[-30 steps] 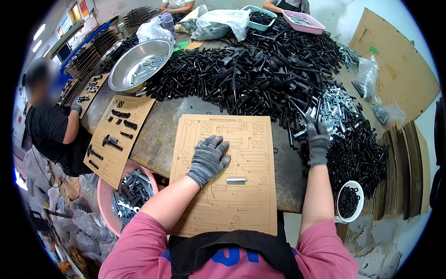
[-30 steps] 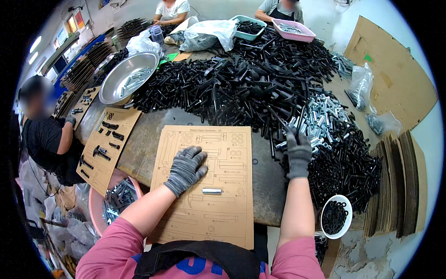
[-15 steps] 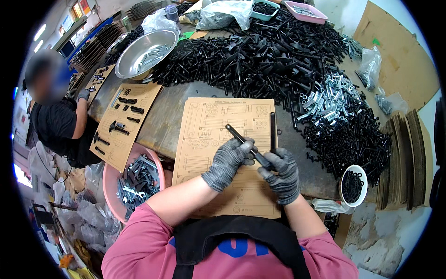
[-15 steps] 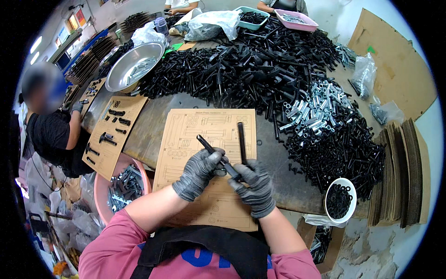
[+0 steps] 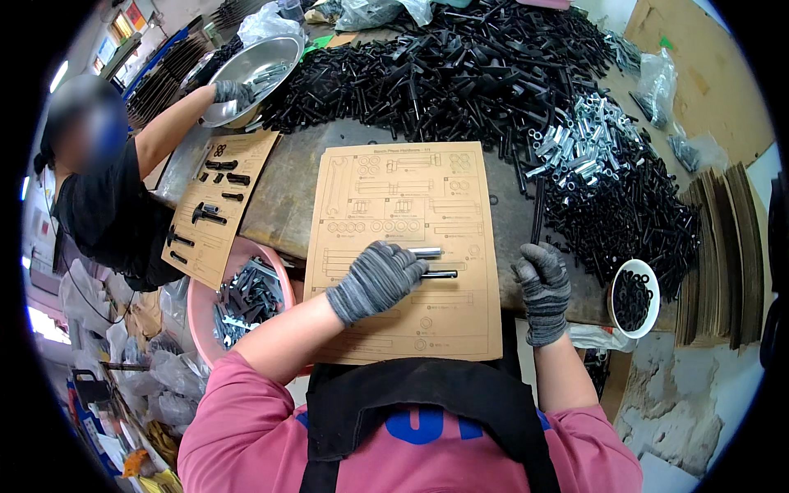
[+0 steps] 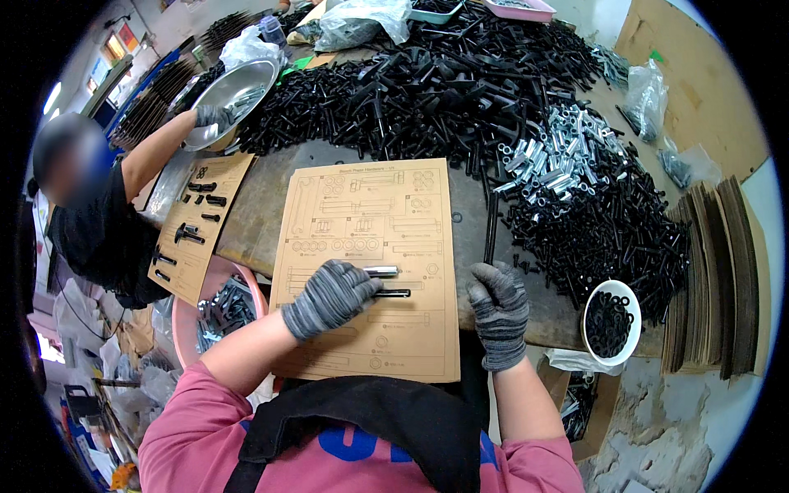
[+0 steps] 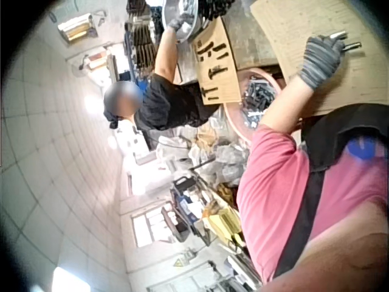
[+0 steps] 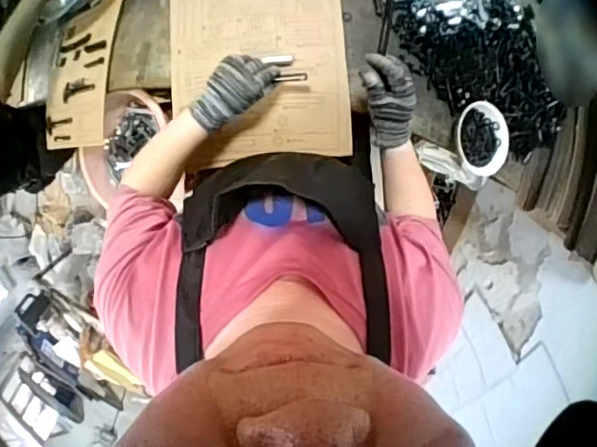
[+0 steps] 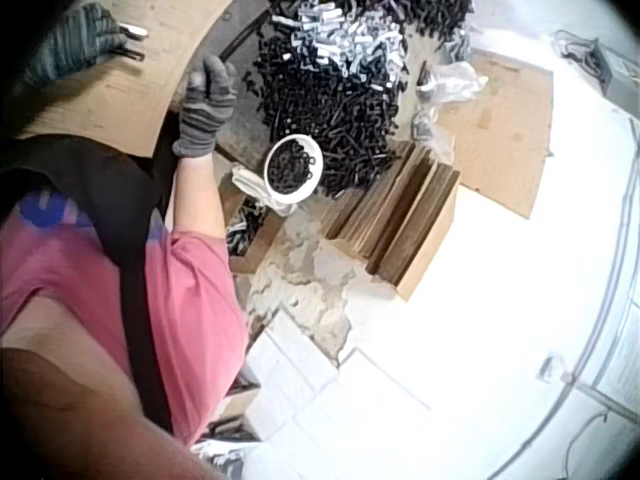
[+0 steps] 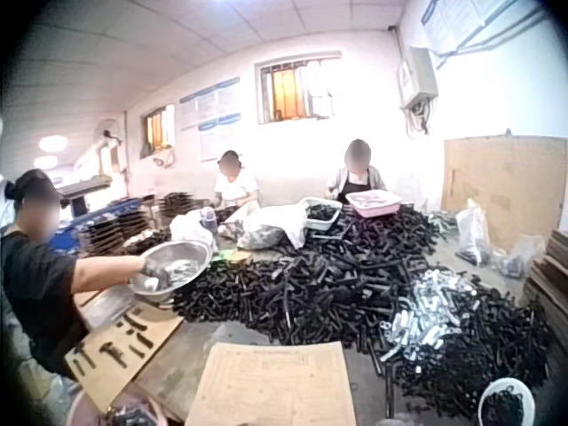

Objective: The person assembles small metal hardware components on a cardboard template. They pick up cylindrical metal pieces and black plastic parts, fit them together, and place the assembled units into designated slots on the template. The person repeats this process multiple times, organizing the finished assemblies on the board.

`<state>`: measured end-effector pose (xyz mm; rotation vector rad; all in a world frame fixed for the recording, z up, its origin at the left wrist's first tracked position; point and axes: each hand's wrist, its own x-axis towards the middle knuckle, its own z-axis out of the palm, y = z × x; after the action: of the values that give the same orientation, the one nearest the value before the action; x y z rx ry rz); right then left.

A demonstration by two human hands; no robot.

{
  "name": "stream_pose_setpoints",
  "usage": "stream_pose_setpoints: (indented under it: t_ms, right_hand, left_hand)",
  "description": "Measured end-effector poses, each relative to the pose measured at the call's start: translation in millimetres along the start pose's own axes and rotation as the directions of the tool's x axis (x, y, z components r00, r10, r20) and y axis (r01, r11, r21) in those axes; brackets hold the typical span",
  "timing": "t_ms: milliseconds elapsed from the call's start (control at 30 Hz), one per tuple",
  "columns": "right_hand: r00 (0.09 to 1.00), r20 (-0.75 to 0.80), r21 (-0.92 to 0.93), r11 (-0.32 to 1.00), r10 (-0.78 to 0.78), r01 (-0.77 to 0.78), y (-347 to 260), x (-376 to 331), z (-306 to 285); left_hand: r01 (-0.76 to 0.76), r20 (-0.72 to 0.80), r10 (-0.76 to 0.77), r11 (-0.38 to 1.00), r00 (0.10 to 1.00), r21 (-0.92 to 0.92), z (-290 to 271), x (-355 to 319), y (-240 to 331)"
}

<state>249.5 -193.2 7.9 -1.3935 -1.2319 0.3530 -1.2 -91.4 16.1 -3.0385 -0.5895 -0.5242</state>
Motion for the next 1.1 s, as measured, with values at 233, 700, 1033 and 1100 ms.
stream_pose_setpoints:
  t_ms: [233,700,1033,1100]
  right_hand:
    - [0.999,0.03,-0.003,1.0,-0.023,0.023,-2,-1,1]
    - [0.774,0.513,0.001,0.902,-0.371,0.432,-57,-4,64]
    - [0.772,0.504,0.01,0.896,-0.388,0.444,-62,7,59]
    - [0.822,0.476,-0.024,0.929,-0.314,0.369,-47,2,55]
  left_hand:
    - [-0.007,-0.104,0.013,0.998,0.994,0.061,18,19,3]
    - [0.344,0.266,-0.607,0.013,0.749,-0.939,-38,15,24]
    - [0.506,0.541,-0.381,-0.197,0.75,-0.84,-61,-63,-25]
    - [0.701,0.618,-0.379,0.132,0.689,-0.701,-66,-72,-30]
